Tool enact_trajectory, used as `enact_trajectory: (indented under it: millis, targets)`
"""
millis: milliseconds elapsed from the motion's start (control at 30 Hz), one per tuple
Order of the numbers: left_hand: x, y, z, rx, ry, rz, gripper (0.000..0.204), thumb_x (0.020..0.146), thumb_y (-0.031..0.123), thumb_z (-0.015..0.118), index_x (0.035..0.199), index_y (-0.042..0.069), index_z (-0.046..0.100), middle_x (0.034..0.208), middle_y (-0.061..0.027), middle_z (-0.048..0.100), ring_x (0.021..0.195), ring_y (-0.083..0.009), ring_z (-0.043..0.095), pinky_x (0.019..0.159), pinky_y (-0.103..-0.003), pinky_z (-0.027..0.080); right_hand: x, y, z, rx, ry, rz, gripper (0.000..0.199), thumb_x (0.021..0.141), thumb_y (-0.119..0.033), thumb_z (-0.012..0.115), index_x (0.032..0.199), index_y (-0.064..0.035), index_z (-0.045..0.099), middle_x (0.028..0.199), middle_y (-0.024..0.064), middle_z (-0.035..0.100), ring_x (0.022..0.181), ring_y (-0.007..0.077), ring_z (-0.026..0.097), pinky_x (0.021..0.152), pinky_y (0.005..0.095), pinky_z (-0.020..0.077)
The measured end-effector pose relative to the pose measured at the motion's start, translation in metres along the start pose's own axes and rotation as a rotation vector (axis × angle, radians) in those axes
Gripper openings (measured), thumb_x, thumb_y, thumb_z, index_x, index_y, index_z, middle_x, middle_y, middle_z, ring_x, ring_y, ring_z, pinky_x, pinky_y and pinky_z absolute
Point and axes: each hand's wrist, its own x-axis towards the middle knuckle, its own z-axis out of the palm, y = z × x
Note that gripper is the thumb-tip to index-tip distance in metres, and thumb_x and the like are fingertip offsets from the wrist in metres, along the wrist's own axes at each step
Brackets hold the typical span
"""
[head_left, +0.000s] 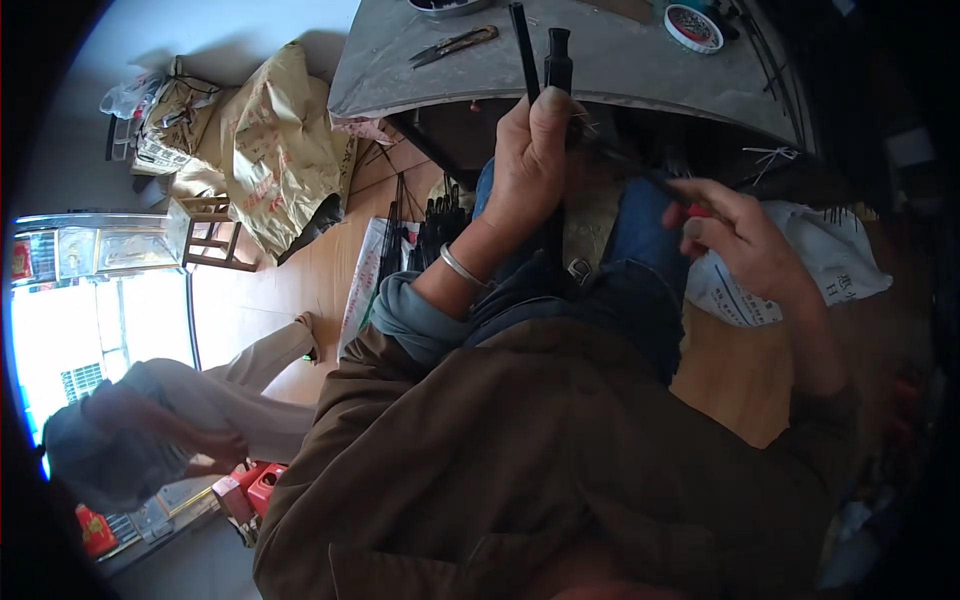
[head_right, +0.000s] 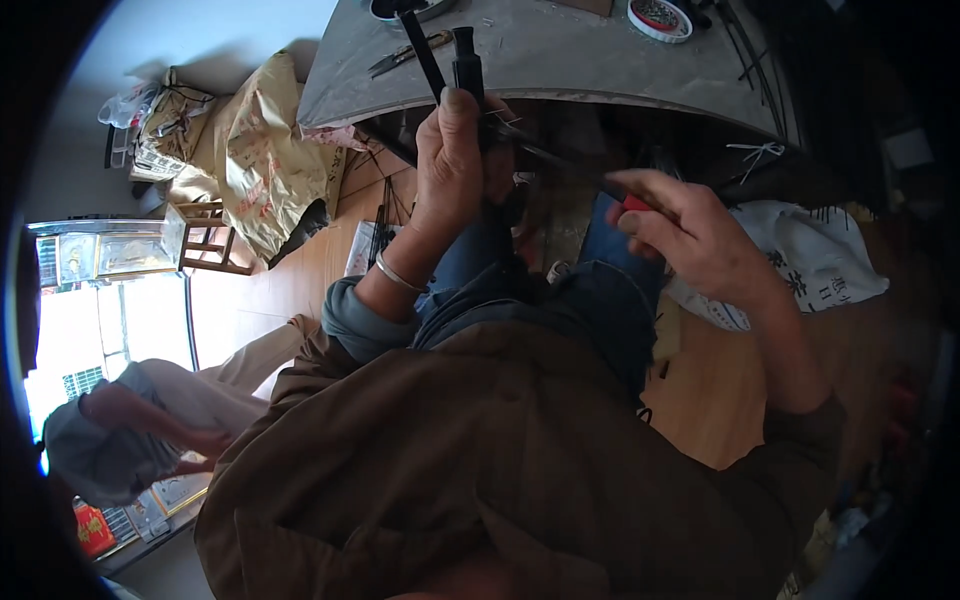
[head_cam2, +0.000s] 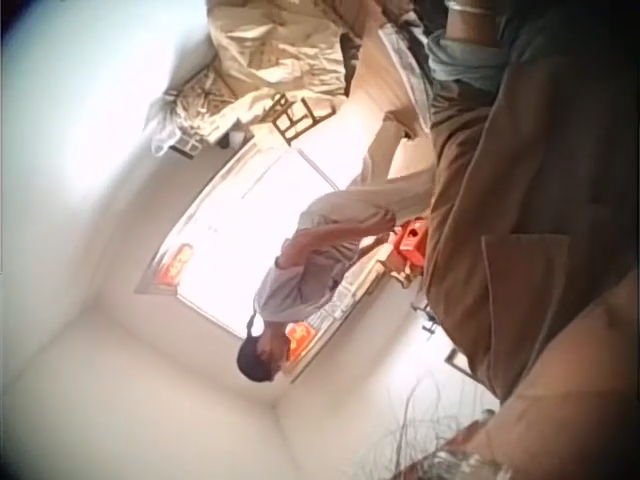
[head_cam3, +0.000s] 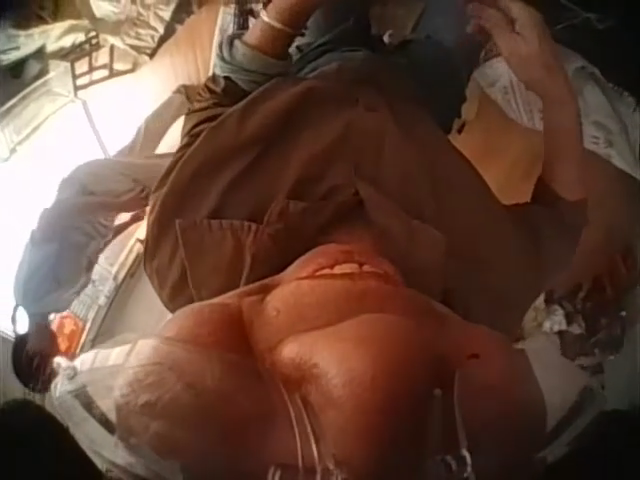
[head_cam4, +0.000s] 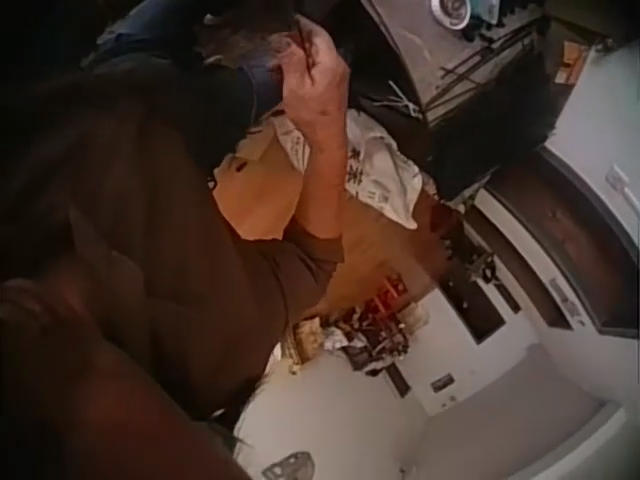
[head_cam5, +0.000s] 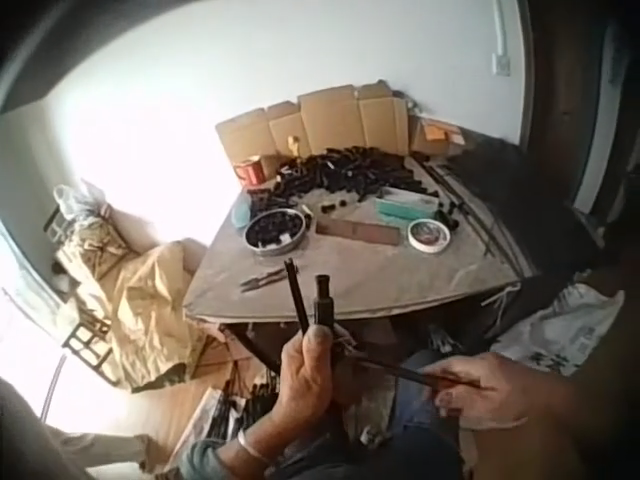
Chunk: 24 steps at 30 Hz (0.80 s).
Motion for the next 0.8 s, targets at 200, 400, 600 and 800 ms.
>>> enact_trajectory:
  millis: [200,400,600,800]
  targets:
    - [0.0,-0.002,0.001,0.094,-0.086,0.095,0.06,0.094,0.059,0.037,0.092,0.001,0.054,0.048,-0.0012,0.044,0.035,-0.009,0.042,0.033,-0.023,0.031,-0.01,0.039,0.033,1.167,-0.538,0.047,0.039,0.089,-0.039,0.064,0.09,-0.0023,0.052,0.063,0.0055,0.058,0.043,0.0131,0.057,0.041,0.0231,0.0463]
    - [0.001,-0.002,-0.001,0.095,-0.064,0.105,0.061,0.094,0.059,0.036,0.091,0.001,0.054,0.049,-0.0007,0.045,0.036,-0.0086,0.043,0.034,-0.022,0.033,0.002,-0.009,0.018,-0.238,0.05,0.044,0.013,0.086,-0.004,0.055,0.098,0.0003,0.052,0.076,0.0049,0.059,0.059,0.0092,0.059,0.056,0.0251,0.0485]
    - [0.003,-0.001,0.007,0.061,-0.096,0.062,0.063,0.094,0.061,0.033,0.092,0.002,0.054,0.049,-0.0009,0.044,0.036,-0.0085,0.042,0.035,-0.023,0.033,-0.004,-0.009,0.018,0.367,-0.239,0.374,0.032,0.097,-0.028,0.051,0.109,0.0017,0.053,0.074,0.0072,0.06,0.056,0.0126,0.058,0.052,0.0267,0.0507]
    - [0.007,0.001,0.001,0.025,-0.212,-0.011,0.065,0.092,0.064,0.034,0.092,0.002,0.054,0.048,0.0006,0.04,0.037,-0.009,0.04,0.036,-0.024,0.032,-0.004,-0.028,0.007,0.364,-0.239,0.328,0.037,0.099,-0.035,0.046,0.104,0.001,0.051,0.063,0.0025,0.052,0.051,0.0104,0.056,0.044,0.025,0.0473]
